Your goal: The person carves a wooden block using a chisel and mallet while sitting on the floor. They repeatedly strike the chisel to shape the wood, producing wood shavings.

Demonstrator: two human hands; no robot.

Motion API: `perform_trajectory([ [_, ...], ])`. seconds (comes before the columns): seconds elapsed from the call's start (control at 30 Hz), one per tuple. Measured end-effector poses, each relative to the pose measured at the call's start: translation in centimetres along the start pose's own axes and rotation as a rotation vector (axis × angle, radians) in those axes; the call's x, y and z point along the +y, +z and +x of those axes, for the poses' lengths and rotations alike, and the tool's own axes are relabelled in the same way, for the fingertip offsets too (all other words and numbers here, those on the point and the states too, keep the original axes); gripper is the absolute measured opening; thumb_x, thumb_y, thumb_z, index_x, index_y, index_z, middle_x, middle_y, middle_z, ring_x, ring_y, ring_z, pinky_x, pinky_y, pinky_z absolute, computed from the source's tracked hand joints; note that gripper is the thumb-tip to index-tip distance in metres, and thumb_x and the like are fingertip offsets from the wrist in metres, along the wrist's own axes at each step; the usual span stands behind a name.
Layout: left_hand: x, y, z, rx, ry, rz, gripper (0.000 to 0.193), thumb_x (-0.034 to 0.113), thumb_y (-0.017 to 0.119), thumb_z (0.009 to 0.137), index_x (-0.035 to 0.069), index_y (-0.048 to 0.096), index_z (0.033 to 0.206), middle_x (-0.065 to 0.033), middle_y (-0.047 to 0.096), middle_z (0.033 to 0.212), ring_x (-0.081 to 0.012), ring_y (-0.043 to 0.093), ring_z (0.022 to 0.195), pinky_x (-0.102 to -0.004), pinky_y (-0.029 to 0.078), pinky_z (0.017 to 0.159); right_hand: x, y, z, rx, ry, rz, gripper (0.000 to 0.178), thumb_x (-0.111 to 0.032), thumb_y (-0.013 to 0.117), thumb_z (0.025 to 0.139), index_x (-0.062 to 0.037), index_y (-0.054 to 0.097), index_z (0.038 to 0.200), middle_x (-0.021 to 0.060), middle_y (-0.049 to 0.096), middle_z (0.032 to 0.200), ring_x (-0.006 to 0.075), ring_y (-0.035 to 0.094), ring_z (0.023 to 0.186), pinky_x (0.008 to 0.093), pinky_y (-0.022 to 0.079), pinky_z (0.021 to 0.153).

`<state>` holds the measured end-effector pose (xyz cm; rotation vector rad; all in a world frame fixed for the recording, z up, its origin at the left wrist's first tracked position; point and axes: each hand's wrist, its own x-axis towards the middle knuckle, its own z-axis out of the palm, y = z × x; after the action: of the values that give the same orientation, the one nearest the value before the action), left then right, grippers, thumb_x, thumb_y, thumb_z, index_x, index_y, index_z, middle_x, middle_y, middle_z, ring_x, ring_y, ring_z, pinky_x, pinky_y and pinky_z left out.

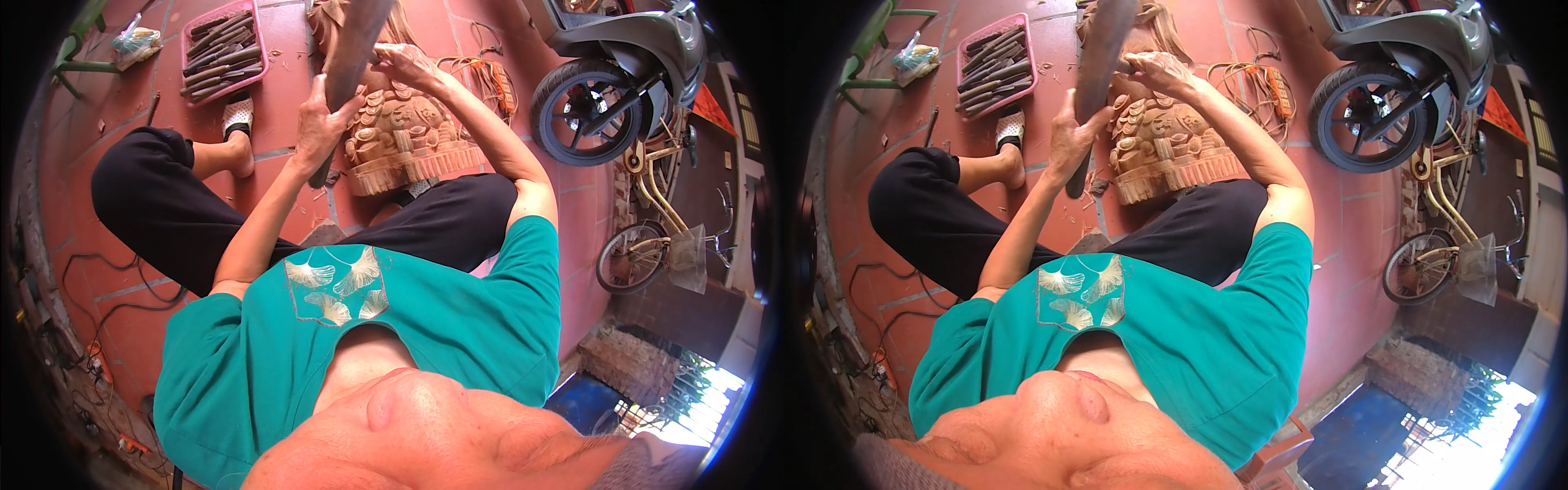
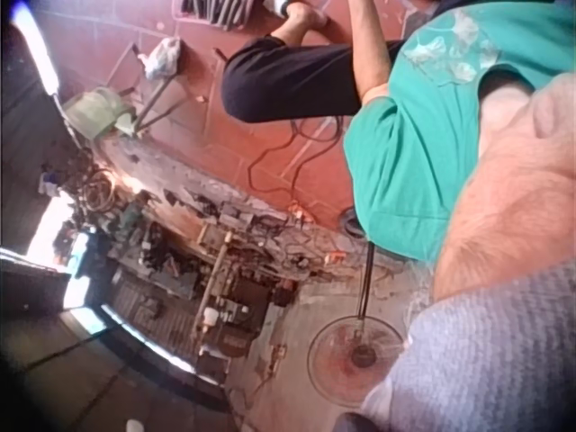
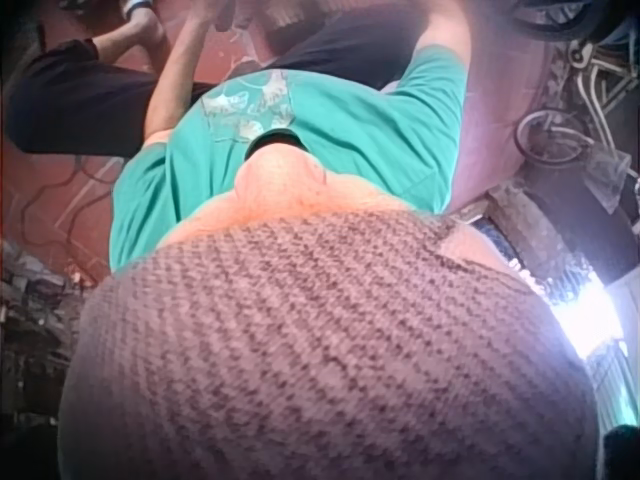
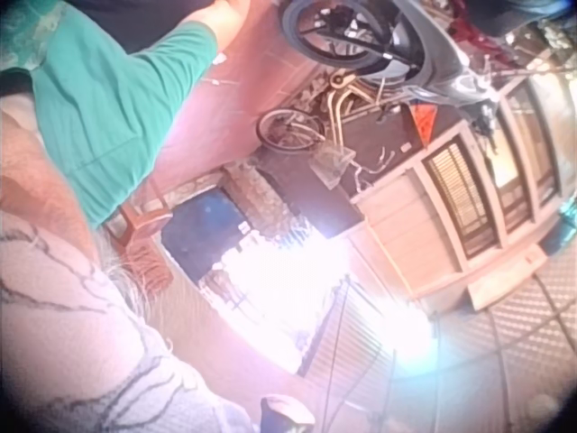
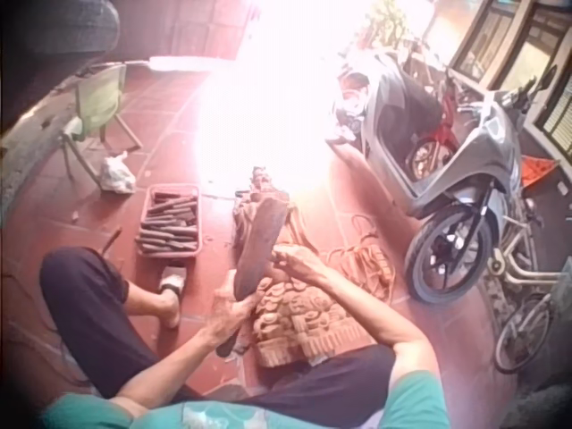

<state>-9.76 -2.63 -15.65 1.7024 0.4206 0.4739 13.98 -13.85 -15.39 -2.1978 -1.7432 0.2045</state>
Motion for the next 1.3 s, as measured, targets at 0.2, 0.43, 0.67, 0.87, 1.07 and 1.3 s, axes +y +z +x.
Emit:
perform_trajectory([
  [0.2, 2.3, -1.2, -0.3, 0.002, -0.07, -0.136, 0.045, 0.027, 0.081, 0.089, -0.001, 0.057, 0.116, -0.0106, 0.073, 0.085, -0.0142, 0.069, 0.073, -0.0326, 0.057, 0.066, -0.5, -0.6, -0.1, -0.004, 0.047, -0.012, 0.029, -0.02, 0.073, 0.091, -0.0078, 0.061, 0.115, 0.0168, 0.072, 0.098, 0.0375, 0.07, 0.094, 0.0476, 0.054, 0.077],
  [0.43, -0.5, -0.1, -0.2, 0.027, 0.001, -0.13, 0.042, 0.026, 0.08, 0.09, -0.001, 0.059, 0.115, -0.0101, 0.074, 0.086, -0.013, 0.069, 0.075, -0.0314, 0.056, 0.068, -0.5, -0.4, -0.2, 0.008, 0.028, 0.003, 0.028, -0.021, 0.072, 0.092, -0.0088, 0.061, 0.114, 0.0161, 0.071, 0.098, 0.0378, 0.069, 0.095, 0.0473, 0.054, 0.078],
  [0.67, -0.7, -0.4, 0.0, 0.011, 0.038, -0.172, 0.046, 0.029, 0.081, 0.09, -0.002, 0.059, 0.116, -0.0092, 0.074, 0.089, -0.0118, 0.068, 0.078, -0.0301, 0.055, 0.07, -0.5, -0.7, -0.8, 0.027, 0.011, 0.018, 0.032, -0.022, 0.074, 0.09, -0.0077, 0.061, 0.116, 0.0157, 0.071, 0.1, 0.0361, 0.069, 0.097, 0.0465, 0.054, 0.08],
  [0.87, 2.2, -0.5, -0.9, 0.021, 0.005, -0.3, 0.046, 0.029, 0.081, 0.091, -0.003, 0.058, 0.116, -0.0084, 0.074, 0.088, -0.0102, 0.067, 0.077, -0.0289, 0.056, 0.07, -0.5, -0.4, -2.3, 0.076, -0.059, 0.023, 0.034, -0.021, 0.075, 0.088, -0.0072, 0.062, 0.116, 0.0166, 0.071, 0.097, 0.0365, 0.07, 0.092, 0.0466, 0.054, 0.077],
  [1.07, 2.3, -0.2, -1.4, 0.074, 0.066, -0.153, 0.046, 0.027, 0.08, 0.09, -0.002, 0.056, 0.117, -0.0156, 0.076, 0.096, -0.0219, 0.075, 0.087, -0.0363, 0.058, 0.076, -0.2, -0.2, -2.4, 0.054, -0.054, -0.007, 0.034, -0.02, 0.075, 0.088, -0.0074, 0.062, 0.117, 0.0172, 0.071, 0.096, 0.036, 0.07, 0.09, 0.0462, 0.055, 0.075],
  [1.3, -1.3, -0.2, -0.7, -0.041, 0.115, 0.041, 0.048, 0.029, 0.08, 0.09, 0.001, 0.055, 0.12, -0.0194, 0.076, 0.102, -0.0289, 0.076, 0.096, -0.0392, 0.058, 0.081, -0.8, 0.0, -2.2, 0.071, -0.103, -0.001, 0.028, -0.022, 0.073, 0.091, -0.0083, 0.063, 0.114, 0.0163, 0.068, 0.091, 0.0376, 0.068, 0.084, 0.0469, 0.054, 0.073],
])
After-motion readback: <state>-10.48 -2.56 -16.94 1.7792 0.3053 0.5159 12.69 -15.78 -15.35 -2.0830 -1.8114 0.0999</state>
